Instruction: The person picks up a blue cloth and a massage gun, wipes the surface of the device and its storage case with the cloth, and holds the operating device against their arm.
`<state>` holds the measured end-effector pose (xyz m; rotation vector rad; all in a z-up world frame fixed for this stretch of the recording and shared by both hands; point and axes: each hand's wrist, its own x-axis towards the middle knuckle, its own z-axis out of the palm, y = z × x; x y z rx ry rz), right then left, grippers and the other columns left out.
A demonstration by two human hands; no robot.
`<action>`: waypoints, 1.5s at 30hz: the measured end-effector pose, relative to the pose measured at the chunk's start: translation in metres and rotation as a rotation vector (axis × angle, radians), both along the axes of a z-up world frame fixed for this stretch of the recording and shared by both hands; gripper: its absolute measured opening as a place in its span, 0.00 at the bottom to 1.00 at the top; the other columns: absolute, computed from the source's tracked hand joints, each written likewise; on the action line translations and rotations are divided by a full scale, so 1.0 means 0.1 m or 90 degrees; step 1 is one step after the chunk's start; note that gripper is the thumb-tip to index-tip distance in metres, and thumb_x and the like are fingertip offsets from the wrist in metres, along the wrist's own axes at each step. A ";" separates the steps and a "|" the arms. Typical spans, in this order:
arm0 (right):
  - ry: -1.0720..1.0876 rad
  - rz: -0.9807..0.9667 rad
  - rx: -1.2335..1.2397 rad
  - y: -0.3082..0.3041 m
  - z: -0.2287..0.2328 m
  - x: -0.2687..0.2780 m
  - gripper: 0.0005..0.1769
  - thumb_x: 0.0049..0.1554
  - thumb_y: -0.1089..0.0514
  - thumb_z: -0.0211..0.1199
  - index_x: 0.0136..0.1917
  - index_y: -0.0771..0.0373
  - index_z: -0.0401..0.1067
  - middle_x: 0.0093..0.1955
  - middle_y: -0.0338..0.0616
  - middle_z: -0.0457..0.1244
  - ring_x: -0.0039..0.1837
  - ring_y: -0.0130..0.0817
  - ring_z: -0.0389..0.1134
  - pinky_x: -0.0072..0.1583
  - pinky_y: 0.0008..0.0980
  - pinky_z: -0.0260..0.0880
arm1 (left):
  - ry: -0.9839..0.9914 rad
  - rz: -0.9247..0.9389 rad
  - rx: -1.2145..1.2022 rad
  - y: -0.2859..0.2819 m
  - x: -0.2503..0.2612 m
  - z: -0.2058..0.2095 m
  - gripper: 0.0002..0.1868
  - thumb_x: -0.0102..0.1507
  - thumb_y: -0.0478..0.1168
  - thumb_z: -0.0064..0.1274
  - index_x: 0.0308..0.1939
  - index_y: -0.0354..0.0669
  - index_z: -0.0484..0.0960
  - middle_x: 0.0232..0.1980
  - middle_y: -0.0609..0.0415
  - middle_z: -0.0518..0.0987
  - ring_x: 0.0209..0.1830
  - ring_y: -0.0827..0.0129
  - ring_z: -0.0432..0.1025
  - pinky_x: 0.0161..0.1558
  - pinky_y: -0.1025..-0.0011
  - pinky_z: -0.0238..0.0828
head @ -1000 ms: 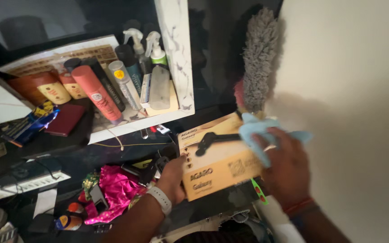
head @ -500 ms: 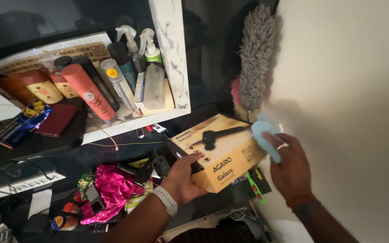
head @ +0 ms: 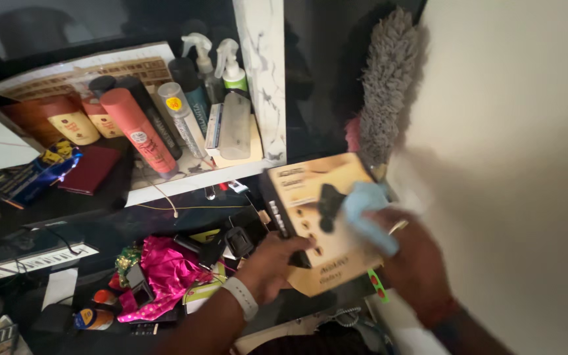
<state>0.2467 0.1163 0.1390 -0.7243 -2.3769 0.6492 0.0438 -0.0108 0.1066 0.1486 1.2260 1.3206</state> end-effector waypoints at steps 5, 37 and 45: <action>-0.048 0.172 0.146 -0.42 -0.03 -0.15 0.37 0.37 0.65 0.66 0.61 0.43 0.75 0.63 0.41 0.66 0.63 0.41 0.68 0.60 0.38 0.71 | 0.018 -0.038 0.032 0.02 0.08 0.16 0.30 0.59 0.42 0.59 0.62 0.35 0.70 0.52 0.43 0.81 0.46 0.54 0.80 0.45 0.56 0.80; -0.079 0.280 0.294 -0.30 0.43 -0.56 0.20 0.39 0.65 0.60 0.47 0.54 0.78 0.59 0.40 0.65 0.62 0.42 0.66 0.54 0.43 0.68 | 0.979 -0.018 0.163 -0.14 0.05 0.24 0.21 0.56 0.45 0.65 0.49 0.40 0.81 0.50 0.46 0.77 0.51 0.51 0.74 0.52 0.59 0.73; -0.070 0.142 0.238 -0.08 0.58 -0.50 0.23 0.42 0.67 0.62 0.52 0.56 0.79 0.60 0.43 0.65 0.61 0.44 0.66 0.54 0.44 0.68 | 0.914 0.015 0.085 -0.15 0.14 0.44 0.31 0.41 0.45 0.72 0.45 0.38 0.80 0.48 0.45 0.76 0.49 0.49 0.72 0.50 0.57 0.72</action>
